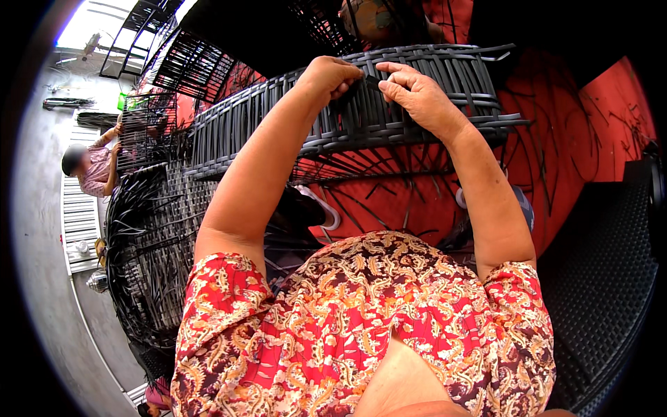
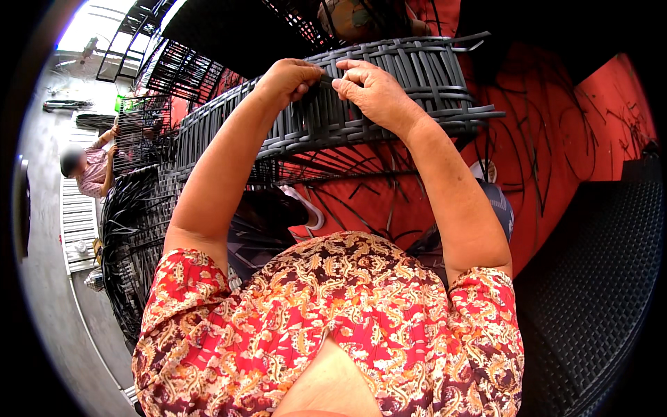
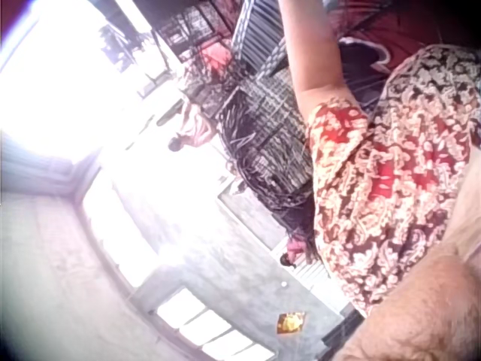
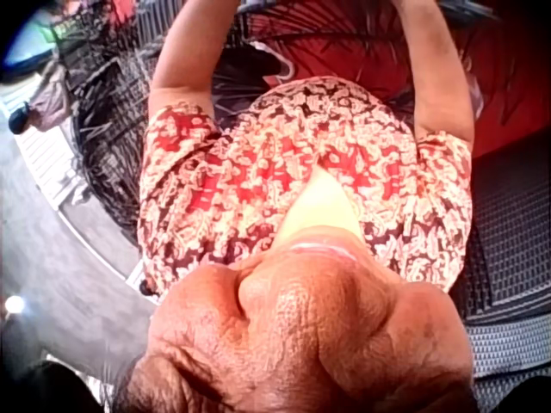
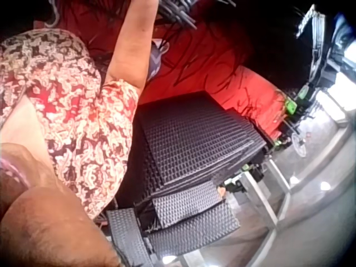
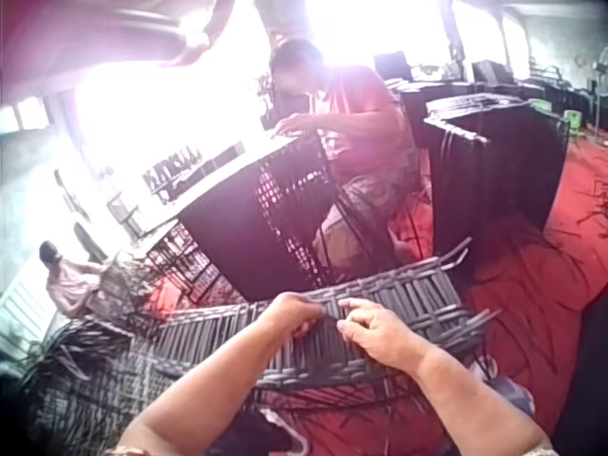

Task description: The person weaves black strips onto a furniture frame by hand, pulling the strips through and around the frame members.

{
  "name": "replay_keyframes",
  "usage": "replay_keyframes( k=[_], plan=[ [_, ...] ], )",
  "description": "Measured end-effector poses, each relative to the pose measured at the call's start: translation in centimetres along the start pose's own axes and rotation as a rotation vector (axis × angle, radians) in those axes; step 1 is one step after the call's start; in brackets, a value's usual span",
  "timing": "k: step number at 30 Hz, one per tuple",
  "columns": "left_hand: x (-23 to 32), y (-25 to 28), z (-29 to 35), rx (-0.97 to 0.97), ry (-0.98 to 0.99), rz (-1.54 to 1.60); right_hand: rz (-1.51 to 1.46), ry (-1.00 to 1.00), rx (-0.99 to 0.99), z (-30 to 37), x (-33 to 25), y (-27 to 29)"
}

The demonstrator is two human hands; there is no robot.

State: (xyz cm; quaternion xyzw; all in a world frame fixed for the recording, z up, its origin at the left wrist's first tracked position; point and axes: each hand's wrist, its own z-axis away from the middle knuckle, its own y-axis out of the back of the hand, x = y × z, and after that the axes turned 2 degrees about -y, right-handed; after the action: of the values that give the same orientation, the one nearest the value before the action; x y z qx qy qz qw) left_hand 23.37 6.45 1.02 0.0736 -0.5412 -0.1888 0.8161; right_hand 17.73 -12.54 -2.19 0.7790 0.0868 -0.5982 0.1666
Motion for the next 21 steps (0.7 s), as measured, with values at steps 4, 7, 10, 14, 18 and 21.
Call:
replay_keyframes(
  k=[4, 7, 10, 14, 18, 21],
  plan=[
    [0.4, -0.2, -0.5, 0.101, 0.070, 0.112, -0.009, 0.003, 0.006, 0.0, 0.1, 0.0],
    [0.1, 0.5, -0.4, 0.060, 0.109, 0.228, 0.000, 0.000, 0.009, 0.0, -0.3, 0.1],
    [-0.2, 0.9, -0.8, 0.006, 0.165, 0.324, -0.013, 0.009, 0.013, 0.0, -0.4, 0.1],
    [-1.0, 1.1, -1.1, 0.054, 0.154, 0.440, -0.024, 0.010, 0.014, 0.1, -0.3, 0.1],
    [-0.4, 1.0, -0.1, 0.037, 0.168, 0.401, -0.026, -0.021, 0.016, 0.2, -0.5, 0.0],
    [0.1, 1.0, 0.4, 0.013, 0.186, 0.385, -0.019, -0.022, -0.004, 0.2, -0.3, 0.1]
  ],
)
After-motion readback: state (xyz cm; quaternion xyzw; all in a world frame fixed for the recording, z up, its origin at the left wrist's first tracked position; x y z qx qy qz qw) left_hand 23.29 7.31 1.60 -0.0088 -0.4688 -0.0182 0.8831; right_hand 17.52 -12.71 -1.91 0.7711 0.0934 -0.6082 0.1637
